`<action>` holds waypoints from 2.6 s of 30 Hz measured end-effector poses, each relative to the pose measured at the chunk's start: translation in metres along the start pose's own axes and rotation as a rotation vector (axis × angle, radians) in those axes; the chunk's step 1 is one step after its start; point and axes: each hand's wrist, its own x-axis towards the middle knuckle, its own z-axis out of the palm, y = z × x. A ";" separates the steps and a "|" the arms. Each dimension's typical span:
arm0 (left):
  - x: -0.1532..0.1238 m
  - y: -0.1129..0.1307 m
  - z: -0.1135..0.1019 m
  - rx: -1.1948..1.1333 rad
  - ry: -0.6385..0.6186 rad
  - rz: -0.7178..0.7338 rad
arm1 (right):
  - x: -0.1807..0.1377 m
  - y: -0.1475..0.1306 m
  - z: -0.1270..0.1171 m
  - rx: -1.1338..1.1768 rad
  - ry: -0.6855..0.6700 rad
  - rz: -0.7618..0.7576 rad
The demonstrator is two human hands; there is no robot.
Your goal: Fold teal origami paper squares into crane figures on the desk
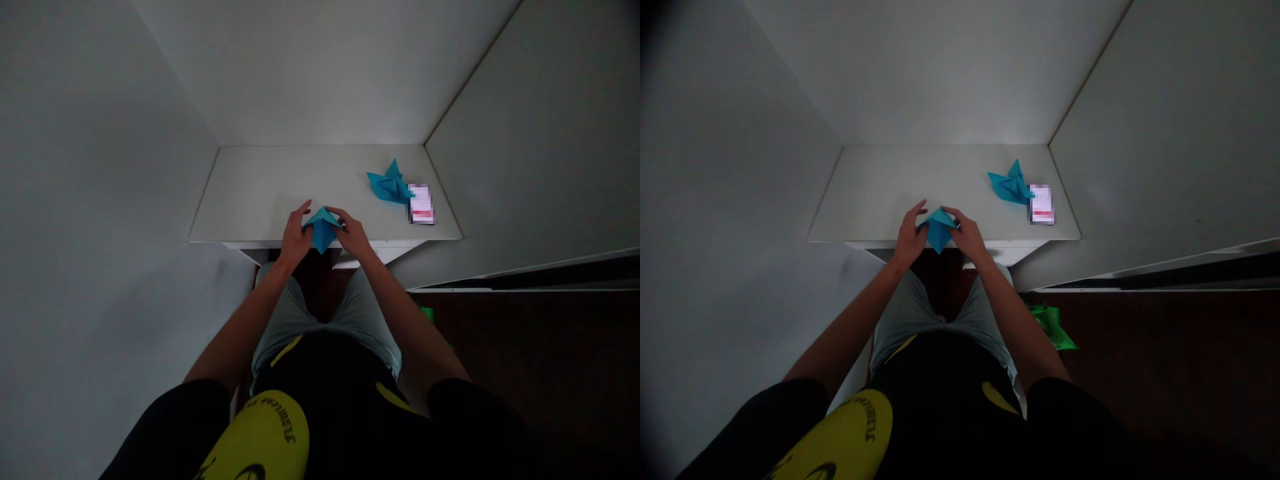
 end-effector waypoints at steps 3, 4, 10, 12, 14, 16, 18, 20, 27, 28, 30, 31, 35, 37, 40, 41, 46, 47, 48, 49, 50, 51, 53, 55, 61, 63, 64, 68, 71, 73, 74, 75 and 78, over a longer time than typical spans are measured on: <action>0.016 -0.011 -0.001 -0.030 -0.007 0.000 | 0.004 0.014 -0.007 0.116 0.003 0.027; 0.020 -0.016 0.000 -0.048 -0.006 -0.027 | 0.006 0.021 -0.009 0.150 0.016 0.044; 0.032 -0.044 0.013 -0.243 -0.098 -0.169 | 0.017 0.056 -0.017 0.128 0.119 0.040; 0.033 -0.050 0.014 -0.233 -0.115 -0.146 | 0.020 0.064 -0.021 0.073 0.122 0.029; 0.033 -0.053 0.013 -0.127 -0.116 -0.082 | 0.021 0.069 -0.025 0.008 0.134 0.032; 0.032 -0.054 0.012 0.023 -0.137 -0.003 | 0.021 0.073 -0.028 -0.061 0.151 0.017; 0.028 -0.052 0.013 0.151 -0.190 0.065 | 0.020 0.076 -0.030 -0.120 0.146 -0.035; 0.024 -0.046 0.014 0.240 -0.214 0.109 | 0.018 0.078 -0.032 -0.162 0.112 -0.096; 0.015 -0.026 0.030 0.354 -0.308 0.248 | 0.012 0.083 -0.037 -0.313 -0.047 -0.267; 0.015 -0.026 0.032 0.367 -0.349 0.255 | 0.010 0.082 -0.039 -0.320 -0.068 -0.291; 0.017 -0.028 0.035 0.388 -0.413 0.257 | 0.005 0.079 -0.043 -0.339 -0.110 -0.325; 0.018 -0.030 0.034 0.391 -0.432 0.258 | 0.002 0.076 -0.046 -0.355 -0.131 -0.328; 0.016 -0.041 0.018 0.355 -0.479 0.312 | -0.008 0.070 -0.055 -0.405 -0.184 -0.289; 0.016 -0.048 0.007 0.322 -0.490 0.339 | -0.010 0.070 -0.057 -0.393 -0.183 -0.283; 0.017 -0.059 -0.003 0.249 -0.487 0.336 | -0.008 0.071 -0.057 -0.373 -0.166 -0.277; 0.019 -0.063 -0.005 0.222 -0.478 0.321 | -0.007 0.071 -0.056 -0.374 -0.163 -0.268; 0.022 -0.070 -0.004 0.133 -0.409 0.241 | -0.004 0.069 -0.050 -0.425 -0.116 -0.198; 0.022 -0.069 -0.004 0.124 -0.408 0.238 | -0.004 0.069 -0.049 -0.436 -0.100 -0.185; 0.022 -0.069 -0.004 0.117 -0.410 0.237 | -0.003 0.069 -0.047 -0.441 -0.081 -0.171; 0.022 -0.068 -0.005 0.110 -0.413 0.236 | -0.003 0.069 -0.045 -0.437 -0.059 -0.154; 0.022 -0.067 -0.005 0.104 -0.415 0.233 | -0.002 0.068 -0.043 -0.424 -0.030 -0.132; 0.022 -0.067 -0.004 0.100 -0.412 0.228 | -0.001 0.068 -0.040 -0.405 0.001 -0.106; 0.023 -0.067 -0.003 0.098 -0.398 0.214 | 0.001 0.068 -0.036 -0.371 0.051 -0.046; 0.024 -0.066 -0.002 0.119 -0.381 0.187 | 0.003 0.066 -0.032 -0.374 0.079 0.008; 0.024 -0.055 -0.002 0.280 -0.345 0.136 | 0.002 0.055 -0.030 -0.599 0.067 -0.035; 0.022 -0.049 -0.003 0.373 -0.399 0.196 | -0.001 0.053 -0.032 -0.677 0.022 -0.089; 0.020 -0.046 -0.003 0.421 -0.438 0.229 | -0.003 0.052 -0.033 -0.716 -0.017 -0.127; 0.016 -0.040 -0.004 0.513 -0.561 0.326 | -0.008 0.054 -0.037 -0.818 -0.192 -0.267; 0.015 -0.041 -0.008 0.511 -0.601 0.381 | -0.010 0.061 -0.045 -0.790 -0.274 -0.301; 0.015 -0.043 -0.012 0.501 -0.627 0.406 | -0.010 0.066 -0.053 -0.736 -0.332 -0.344; 0.015 -0.045 -0.013 0.492 -0.631 0.410 | -0.009 0.069 -0.057 -0.706 -0.358 -0.371; 0.015 -0.046 -0.015 0.477 -0.628 0.408 | -0.009 0.072 -0.060 -0.675 -0.377 -0.395; 0.014 -0.052 -0.016 0.397 -0.583 0.380 | -0.006 0.080 -0.066 -0.579 -0.388 -0.436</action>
